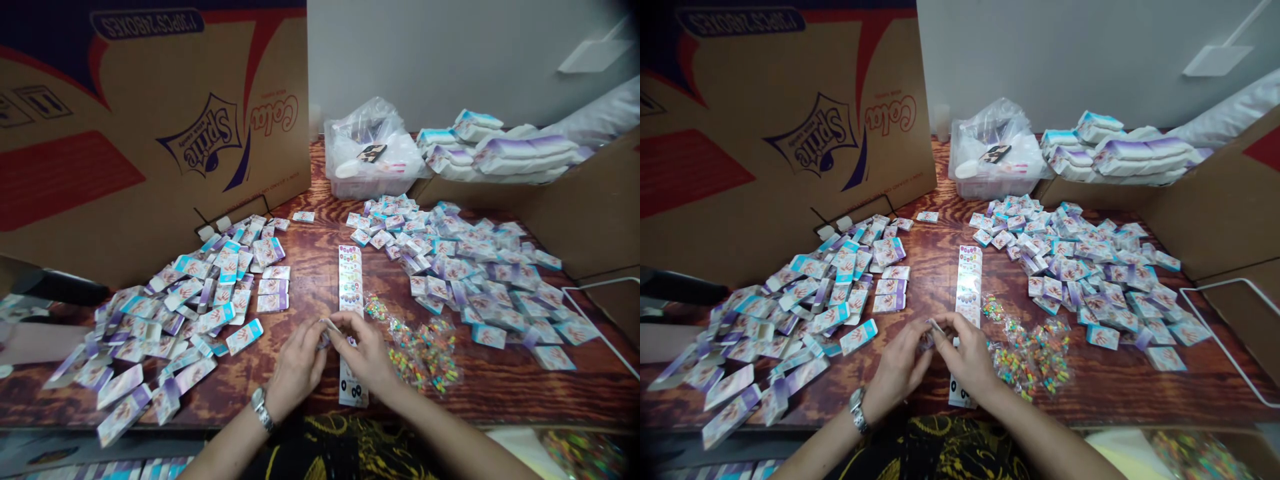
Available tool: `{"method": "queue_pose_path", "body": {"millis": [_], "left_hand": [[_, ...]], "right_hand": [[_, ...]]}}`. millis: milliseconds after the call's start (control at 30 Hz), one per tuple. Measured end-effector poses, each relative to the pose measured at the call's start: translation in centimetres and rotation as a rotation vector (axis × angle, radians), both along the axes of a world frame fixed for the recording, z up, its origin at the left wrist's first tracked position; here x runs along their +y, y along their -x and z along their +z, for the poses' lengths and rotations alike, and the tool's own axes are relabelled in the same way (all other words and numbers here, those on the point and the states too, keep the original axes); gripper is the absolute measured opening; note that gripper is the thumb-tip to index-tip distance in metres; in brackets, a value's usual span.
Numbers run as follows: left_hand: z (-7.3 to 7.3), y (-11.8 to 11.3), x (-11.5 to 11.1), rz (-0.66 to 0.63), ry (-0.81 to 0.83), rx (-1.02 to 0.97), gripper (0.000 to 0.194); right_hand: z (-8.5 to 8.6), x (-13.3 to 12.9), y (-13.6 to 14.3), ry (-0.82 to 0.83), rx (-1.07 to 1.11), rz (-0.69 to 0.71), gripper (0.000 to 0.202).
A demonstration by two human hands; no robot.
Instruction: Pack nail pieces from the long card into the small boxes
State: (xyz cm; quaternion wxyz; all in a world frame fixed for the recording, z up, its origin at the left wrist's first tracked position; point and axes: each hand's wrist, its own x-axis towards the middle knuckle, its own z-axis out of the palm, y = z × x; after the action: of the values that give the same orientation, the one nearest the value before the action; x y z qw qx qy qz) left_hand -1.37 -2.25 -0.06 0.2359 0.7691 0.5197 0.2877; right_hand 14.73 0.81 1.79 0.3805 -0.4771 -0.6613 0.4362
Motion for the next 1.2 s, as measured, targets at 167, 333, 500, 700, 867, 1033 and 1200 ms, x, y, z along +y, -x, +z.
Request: {"method": "queue_pose_path", "body": {"millis": [167, 333, 500, 700, 867, 1033, 1200], "left_hand": [[-0.6, -0.2, -0.3, 0.042, -0.107, 0.083, 0.046], [-1.0, -0.8, -0.7, 0.108, -0.126, 0.120, 0.062], [-1.2, -1.1, -0.6, 0.119, -0.173, 0.208, 0.064], [-1.7, -1.5, -0.4, 0.126, -0.223, 0.299, 0.066], [-2.0, -1.9, -0.6, 0.122, -0.195, 0.334, 0.066], [-2.0, -1.9, -0.8, 0.101, -0.184, 0.331, 0.068], [-1.9, -1.9, -0.8, 0.137, -0.141, 0.379, 0.069]], "right_hand": [[0.2, -0.1, 0.7, 0.111, 0.170, -0.018, 0.016], [-0.3, 0.2, 1.2, 0.212, 0.196, -0.114, 0.013], [-0.3, -0.4, 1.3, -0.044, -0.006, -0.119, 0.017], [-0.7, -1.8, 1.5, -0.354, -0.114, -0.099, 0.036], [-1.4, -2.2, 1.3, -0.354, -0.118, -0.096, 0.038], [-1.5, -2.2, 1.1, -0.282, -0.104, -0.103, 0.037], [-1.9, -2.4, 1.2, -0.256, -0.111, -0.127, 0.040]]}}
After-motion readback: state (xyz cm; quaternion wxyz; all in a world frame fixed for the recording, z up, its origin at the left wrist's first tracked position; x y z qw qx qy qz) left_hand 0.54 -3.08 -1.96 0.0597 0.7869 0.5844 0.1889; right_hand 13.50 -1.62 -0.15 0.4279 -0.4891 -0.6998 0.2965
